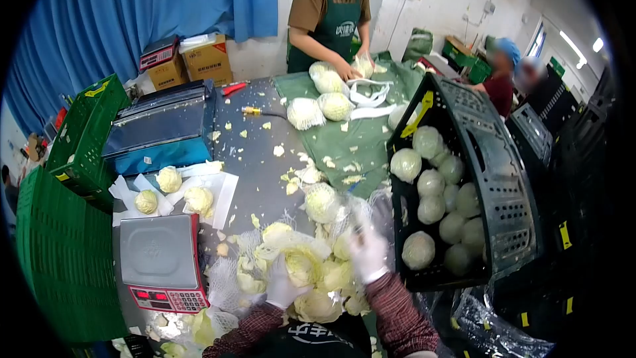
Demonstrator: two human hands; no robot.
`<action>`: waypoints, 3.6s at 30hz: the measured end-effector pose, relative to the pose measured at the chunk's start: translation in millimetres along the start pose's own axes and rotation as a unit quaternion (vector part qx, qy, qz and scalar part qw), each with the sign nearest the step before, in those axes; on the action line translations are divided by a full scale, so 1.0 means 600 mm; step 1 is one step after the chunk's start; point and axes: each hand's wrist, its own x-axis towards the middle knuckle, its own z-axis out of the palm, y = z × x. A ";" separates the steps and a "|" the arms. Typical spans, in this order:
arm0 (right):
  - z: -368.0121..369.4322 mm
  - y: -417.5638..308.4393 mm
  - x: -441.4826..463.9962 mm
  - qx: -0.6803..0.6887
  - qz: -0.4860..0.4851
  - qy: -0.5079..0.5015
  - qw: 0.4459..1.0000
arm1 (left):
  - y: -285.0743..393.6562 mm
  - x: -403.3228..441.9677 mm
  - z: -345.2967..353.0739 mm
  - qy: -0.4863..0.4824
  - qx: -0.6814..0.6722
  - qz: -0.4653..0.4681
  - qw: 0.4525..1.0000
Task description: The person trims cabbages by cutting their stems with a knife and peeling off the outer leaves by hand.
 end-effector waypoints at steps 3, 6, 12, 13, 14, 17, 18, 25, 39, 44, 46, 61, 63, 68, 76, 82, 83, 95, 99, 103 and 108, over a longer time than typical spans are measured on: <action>0.056 -0.004 -0.048 -0.102 -0.068 -0.135 0.983 | -0.004 0.009 -0.011 -0.026 -0.012 -0.009 1.000; 0.118 0.016 -0.088 0.001 -0.097 -0.147 0.984 | -0.017 -0.016 -0.021 -0.068 0.040 -0.019 0.997; 0.117 0.055 -0.086 0.001 -0.160 -0.172 0.972 | -0.078 -0.050 0.039 -0.046 -0.373 -0.222 0.900; 0.116 0.054 -0.090 -0.047 -0.188 -0.168 0.967 | -0.102 -0.055 0.068 -0.030 -0.392 -0.261 0.881; 0.112 0.048 -0.091 -0.046 -0.191 -0.170 0.966 | -0.104 -0.056 0.070 -0.020 -0.402 -0.281 0.871; 0.085 0.025 -0.075 0.043 -0.223 -0.103 0.968 | -0.043 -0.043 -0.007 -0.007 -0.384 -0.215 0.898; 0.067 0.018 -0.063 0.074 -0.127 -0.066 0.987 | 0.002 -0.033 -0.058 0.005 -0.365 -0.160 0.917; 0.042 0.109 0.009 -0.023 0.151 -0.089 0.984 | 0.004 -0.010 -0.162 -0.048 -0.486 -0.033 0.872; 0.020 -0.104 -0.032 -0.029 -0.293 -0.223 0.929 | 0.071 0.005 -0.194 0.057 -0.107 0.078 0.989; 0.017 -0.108 -0.024 -0.016 -0.316 -0.232 0.920 | 0.066 0.004 -0.188 0.050 -0.046 0.095 0.993; 0.033 -0.093 -0.026 -0.107 -0.380 -0.259 0.881 | 0.071 0.002 -0.185 0.047 0.004 0.093 0.995; 0.064 -0.041 -0.060 0.518 0.039 -0.175 0.837 | 0.047 -0.020 -0.170 -0.122 -0.729 -0.130 0.661; 0.060 -0.017 -0.063 0.556 0.130 -0.177 0.802 | 0.043 -0.011 -0.201 -0.123 -0.310 -0.042 0.942; 0.059 -0.016 -0.048 0.496 0.219 -0.232 0.808 | 0.094 0.011 -0.224 0.003 -0.082 0.108 0.991; 0.049 0.050 -0.058 0.098 0.182 -0.170 0.964 | 0.041 0.000 -0.101 -0.040 -0.127 0.033 0.991; 0.043 0.033 -0.121 -0.086 0.039 -0.114 0.989 | -0.020 -0.023 -0.006 -0.019 -0.050 -0.030 0.998; 0.044 0.033 -0.135 -0.082 0.059 -0.167 0.981 | -0.015 -0.026 -0.007 -0.022 -0.052 -0.036 0.998; 0.099 0.060 -0.186 -0.088 -0.040 -0.248 0.964 | -0.034 -0.016 0.023 -0.065 -0.047 -0.045 0.996; 0.113 0.061 -0.182 -0.105 -0.079 -0.205 0.970 | -0.046 -0.017 0.033 -0.079 -0.065 -0.062 0.993; 0.097 0.066 -0.101 0.014 -0.037 0.007 0.999 | -0.027 -0.020 0.017 -0.063 -0.073 -0.064 0.993; 0.007 0.012 -0.033 0.026 0.058 -0.039 0.997 | -0.026 -0.022 0.007 -0.041 -0.182 -0.054 0.981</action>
